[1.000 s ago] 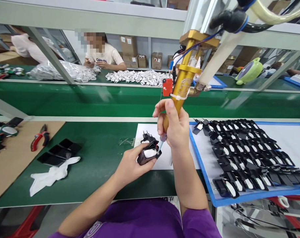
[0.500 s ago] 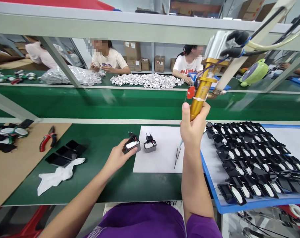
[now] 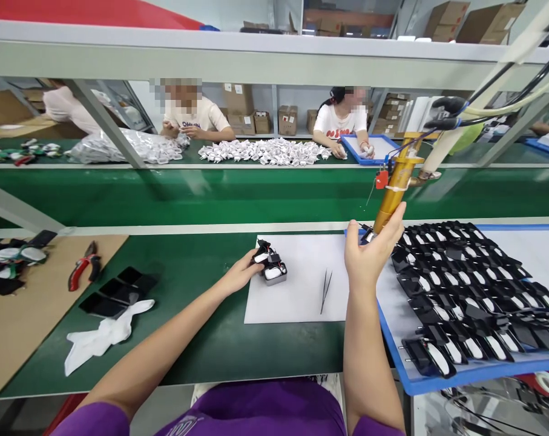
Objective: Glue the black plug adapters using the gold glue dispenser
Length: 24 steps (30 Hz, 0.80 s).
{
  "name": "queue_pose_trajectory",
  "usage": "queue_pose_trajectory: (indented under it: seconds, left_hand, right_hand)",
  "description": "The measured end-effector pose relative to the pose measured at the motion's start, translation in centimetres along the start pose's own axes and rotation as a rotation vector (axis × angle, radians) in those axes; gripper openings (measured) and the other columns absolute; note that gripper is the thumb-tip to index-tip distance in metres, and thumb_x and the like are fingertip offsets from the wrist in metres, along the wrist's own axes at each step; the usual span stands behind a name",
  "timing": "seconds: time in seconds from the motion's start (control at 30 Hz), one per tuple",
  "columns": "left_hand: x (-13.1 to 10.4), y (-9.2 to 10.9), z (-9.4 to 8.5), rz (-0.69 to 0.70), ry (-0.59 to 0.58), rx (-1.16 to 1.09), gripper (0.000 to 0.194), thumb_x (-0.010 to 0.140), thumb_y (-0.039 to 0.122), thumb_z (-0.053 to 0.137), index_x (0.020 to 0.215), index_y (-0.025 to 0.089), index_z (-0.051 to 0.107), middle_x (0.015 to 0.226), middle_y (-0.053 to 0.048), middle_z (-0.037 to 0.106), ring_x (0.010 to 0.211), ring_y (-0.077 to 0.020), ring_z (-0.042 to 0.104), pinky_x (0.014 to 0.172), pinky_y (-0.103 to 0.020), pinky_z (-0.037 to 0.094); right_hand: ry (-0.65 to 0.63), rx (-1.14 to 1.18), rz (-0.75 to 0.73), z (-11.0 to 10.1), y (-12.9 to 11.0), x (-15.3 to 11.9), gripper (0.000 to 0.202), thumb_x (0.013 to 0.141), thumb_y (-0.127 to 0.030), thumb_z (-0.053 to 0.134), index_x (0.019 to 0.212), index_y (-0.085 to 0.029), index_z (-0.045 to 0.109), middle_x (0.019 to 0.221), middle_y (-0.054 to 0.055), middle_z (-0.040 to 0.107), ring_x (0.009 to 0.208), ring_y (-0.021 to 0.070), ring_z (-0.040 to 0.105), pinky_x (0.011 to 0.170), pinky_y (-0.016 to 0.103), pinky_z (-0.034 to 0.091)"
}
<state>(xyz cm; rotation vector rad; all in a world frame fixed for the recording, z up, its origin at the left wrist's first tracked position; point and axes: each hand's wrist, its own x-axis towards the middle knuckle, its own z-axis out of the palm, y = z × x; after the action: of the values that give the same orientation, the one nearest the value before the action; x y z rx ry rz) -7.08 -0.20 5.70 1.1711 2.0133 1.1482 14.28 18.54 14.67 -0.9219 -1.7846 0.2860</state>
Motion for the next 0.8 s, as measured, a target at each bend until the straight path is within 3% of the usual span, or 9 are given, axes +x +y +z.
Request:
queue_pose_trajectory:
  seconds: [0.1, 0.33, 0.47, 0.53, 0.57, 0.6, 0.67, 0.73, 0.8]
  left_hand:
    - [-0.5, 0.1, -0.2, 0.0, -0.016, -0.009, 0.055, 0.08, 0.031, 0.049, 0.134, 0.019, 0.044, 0.122, -0.006, 0.064, 0.11, -0.0238, 0.06, 0.099, -0.037, 0.043]
    - [-1.6, 1.6, -0.6, 0.08, -0.033, 0.135, 0.052, 0.079, 0.025, 0.051, 0.131, 0.019, 0.048, 0.122, -0.008, 0.063, 0.108, -0.0254, 0.06, 0.096, -0.039, 0.045]
    - [-1.9, 1.3, -0.5, 0.11, -0.059, 0.189, 0.07, 0.072, 0.02, 0.058, 0.138, 0.016, 0.037, 0.131, -0.014, 0.054, 0.119, -0.0286, 0.053, 0.101, -0.041, 0.042]
    - [-2.1, 1.1, -0.3, 0.102, -0.07, 0.207, 0.082, 0.068, 0.023, 0.066, 0.142, 0.014, 0.031, 0.133, -0.017, 0.05, 0.121, -0.0309, 0.05, 0.102, -0.043, 0.041]
    - [-2.2, 1.0, -0.3, 0.099, -0.074, 0.21, 0.086, 0.067, 0.026, 0.069, 0.142, 0.014, 0.029, 0.133, -0.018, 0.049, 0.122, -0.0316, 0.05, 0.102, -0.043, 0.041]
    - [-2.3, 1.0, -0.2, 0.098, -0.074, 0.211, 0.089, 0.066, 0.029, 0.071, 0.143, 0.014, 0.029, 0.133, -0.018, 0.048, 0.122, -0.0321, 0.049, 0.103, -0.044, 0.041]
    - [-2.3, 0.9, -0.1, 0.093, -0.062, 0.216, 0.091, 0.066, 0.036, 0.075, 0.142, 0.015, 0.03, 0.133, -0.018, 0.048, 0.124, -0.0331, 0.046, 0.104, -0.045, 0.039]
    - [-2.3, 0.9, 0.0, 0.074, -0.038, 0.227, 0.089, 0.066, 0.043, 0.075, 0.14, 0.016, 0.033, 0.133, -0.017, 0.048, 0.126, -0.034, 0.044, 0.105, -0.048, 0.038]
    - [-2.4, 1.0, 0.3, 0.049, -0.005, 0.237, 0.087, 0.066, 0.046, 0.075, 0.138, 0.017, 0.036, 0.13, -0.017, 0.05, 0.124, -0.0343, 0.045, 0.104, -0.05, 0.038]
  right_hand:
    - [0.12, -0.061, -0.008, 0.3, 0.4, -0.4, 0.077, 0.087, -0.034, 0.049, 0.149, -0.014, 0.009, 0.148, 0.02, 0.027, 0.138, 0.0314, 0.026, 0.111, 0.053, 0.025]
    - [0.138, -0.089, -0.028, 0.9, 1.8, -1.4, 0.077, 0.084, -0.029, 0.052, 0.149, -0.014, 0.012, 0.148, 0.021, 0.025, 0.139, 0.0315, 0.024, 0.112, 0.054, 0.024]
    - [0.159, -0.101, -0.017, 1.0, 1.2, -1.9, 0.077, 0.082, -0.029, 0.056, 0.147, -0.01, 0.019, 0.149, 0.023, 0.016, 0.142, 0.0332, 0.017, 0.113, 0.055, 0.021]
    - [0.15, -0.058, -0.043, 1.1, 0.4, -2.3, 0.066, 0.082, -0.029, 0.056, 0.14, -0.009, 0.032, 0.144, 0.024, 0.026, 0.139, 0.0339, 0.023, 0.111, 0.055, 0.025]
    - [0.068, 0.0, -0.058, 1.2, 0.0, -2.5, 0.056, 0.084, -0.03, 0.054, 0.134, -0.011, 0.039, 0.137, 0.023, 0.037, 0.133, 0.0329, 0.033, 0.108, 0.054, 0.031]
    - [-0.097, 0.077, -0.067, 1.3, -0.4, -2.9, 0.046, 0.086, -0.031, 0.051, 0.128, -0.014, 0.045, 0.126, 0.019, 0.048, 0.123, 0.0304, 0.045, 0.102, 0.051, 0.038]
    - [-0.625, 0.219, -0.063, 1.7, -1.2, -3.8, 0.037, 0.088, -0.036, 0.049, 0.121, -0.02, 0.049, 0.109, 0.011, 0.059, 0.094, 0.0228, 0.061, 0.086, 0.042, 0.05]
    - [-1.108, 0.242, -0.046, 2.2, -1.8, -4.9, 0.043, 0.086, -0.043, 0.054, 0.124, -0.024, 0.047, 0.106, 0.007, 0.061, 0.075, 0.0176, 0.062, 0.075, 0.037, 0.052]
    - [-1.296, 0.178, -0.055, 3.0, -2.3, -6.0, 0.049, 0.082, -0.043, 0.059, 0.125, -0.024, 0.046, 0.106, 0.007, 0.061, 0.075, 0.0184, 0.062, 0.074, 0.038, 0.051]
